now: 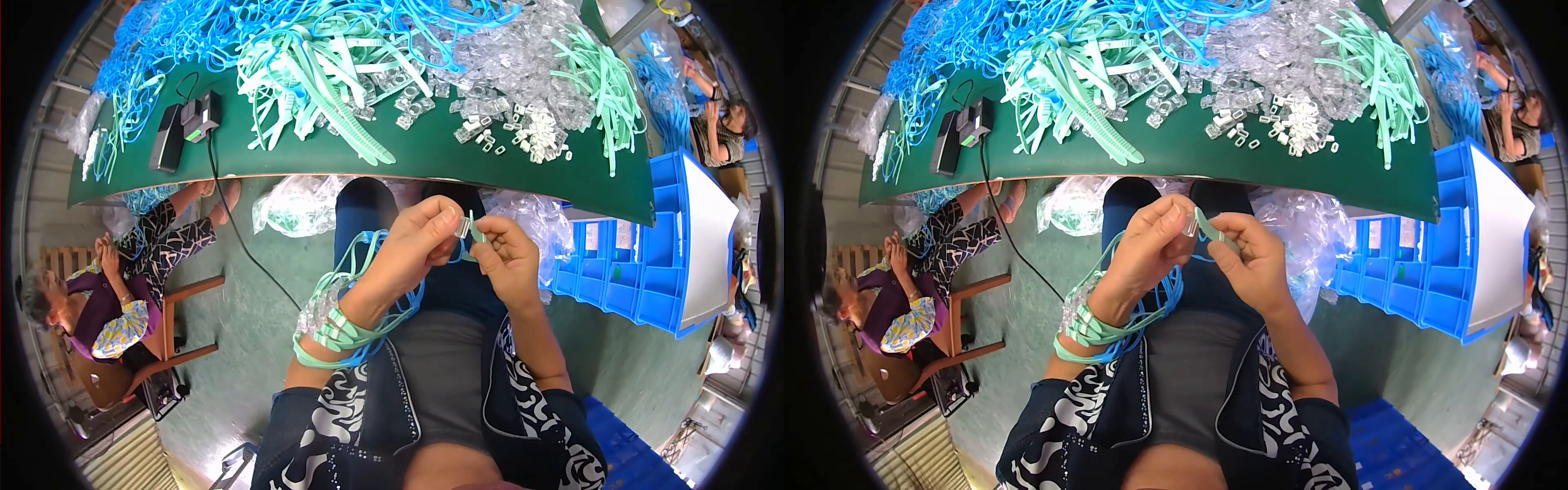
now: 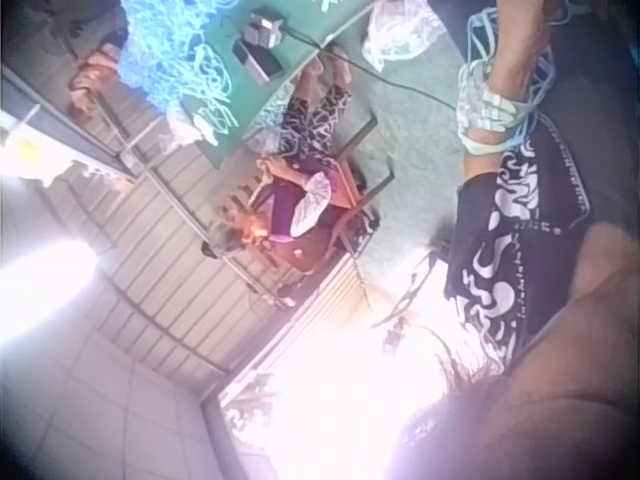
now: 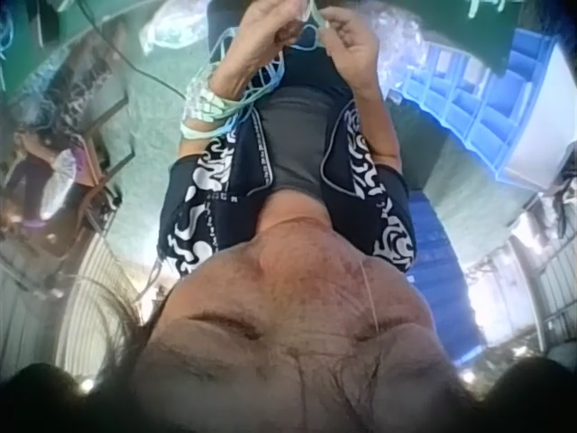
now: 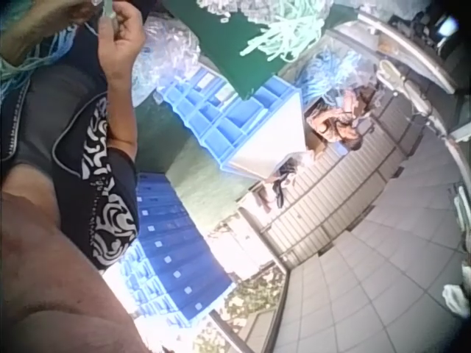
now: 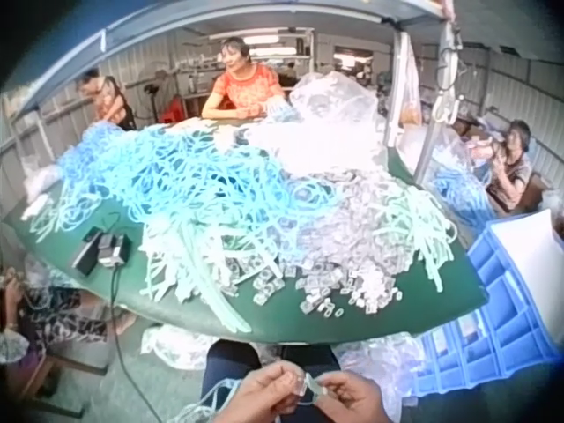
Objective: The person assembles small plastic components onto blue elastic bands by hand.
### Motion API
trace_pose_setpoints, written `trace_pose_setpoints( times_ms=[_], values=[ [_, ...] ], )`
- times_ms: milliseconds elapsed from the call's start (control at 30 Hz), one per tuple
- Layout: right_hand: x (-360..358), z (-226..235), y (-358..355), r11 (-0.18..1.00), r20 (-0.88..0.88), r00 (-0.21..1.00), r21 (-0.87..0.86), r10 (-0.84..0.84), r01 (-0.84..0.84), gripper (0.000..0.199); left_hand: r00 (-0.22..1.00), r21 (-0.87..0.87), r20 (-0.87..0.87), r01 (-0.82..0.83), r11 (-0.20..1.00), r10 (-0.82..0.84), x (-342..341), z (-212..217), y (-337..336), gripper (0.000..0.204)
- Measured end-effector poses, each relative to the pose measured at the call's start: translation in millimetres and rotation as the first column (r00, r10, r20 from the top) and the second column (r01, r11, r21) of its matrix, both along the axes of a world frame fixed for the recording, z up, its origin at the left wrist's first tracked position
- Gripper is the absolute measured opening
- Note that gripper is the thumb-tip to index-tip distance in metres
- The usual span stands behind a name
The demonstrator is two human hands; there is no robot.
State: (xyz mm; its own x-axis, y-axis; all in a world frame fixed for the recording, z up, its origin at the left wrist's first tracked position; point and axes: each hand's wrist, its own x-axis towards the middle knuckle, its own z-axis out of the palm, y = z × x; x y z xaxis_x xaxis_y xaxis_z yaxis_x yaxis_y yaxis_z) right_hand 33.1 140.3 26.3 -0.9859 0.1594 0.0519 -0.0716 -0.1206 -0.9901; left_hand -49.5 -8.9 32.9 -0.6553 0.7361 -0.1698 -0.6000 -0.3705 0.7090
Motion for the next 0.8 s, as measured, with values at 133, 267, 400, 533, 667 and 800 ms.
trace_pose_setpoints(
  times_ms=[133,267,400,533,667,800],
  values=[
    [5.4,-6.7,0.7,0.999,-0.009,1.000,0.047,-0.007,0.007,0.022,0.992,0.136,0.124,0.016,0.991,-0.033,4.0,-2.2,-2.2,0.026],
    [7.1,-9.7,0.2,0.995,-0.041,0.999,0.100,-0.014,0.018,0.020,0.982,0.155,0.187,0.011,0.988,-0.040,10.2,-2.5,-2.8,0.028],
    [6.9,-9.5,-0.9,0.990,-0.041,0.999,0.141,-0.011,0.017,0.018,0.974,0.165,0.222,0.007,0.986,-0.043,12.3,-6.3,-3.5,0.028],
    [2.6,-10.9,2.6,0.977,-0.048,0.999,0.213,-0.003,0.013,0.017,0.963,0.189,0.264,-0.004,0.982,-0.047,7.8,-11.0,-4.0,0.028],
    [2.1,-6.2,2.4,0.974,0.032,0.998,0.219,0.059,-0.064,0.021,0.963,0.182,0.264,0.011,0.983,-0.059,4.2,-7.3,-3.3,0.026],
    [-3.6,-4.2,-14.1,0.977,-0.091,0.991,0.178,-0.101,0.116,0.016,0.981,0.111,0.192,-0.014,0.994,-0.008,14.2,-3.0,-4.0,0.021]
  ],
)
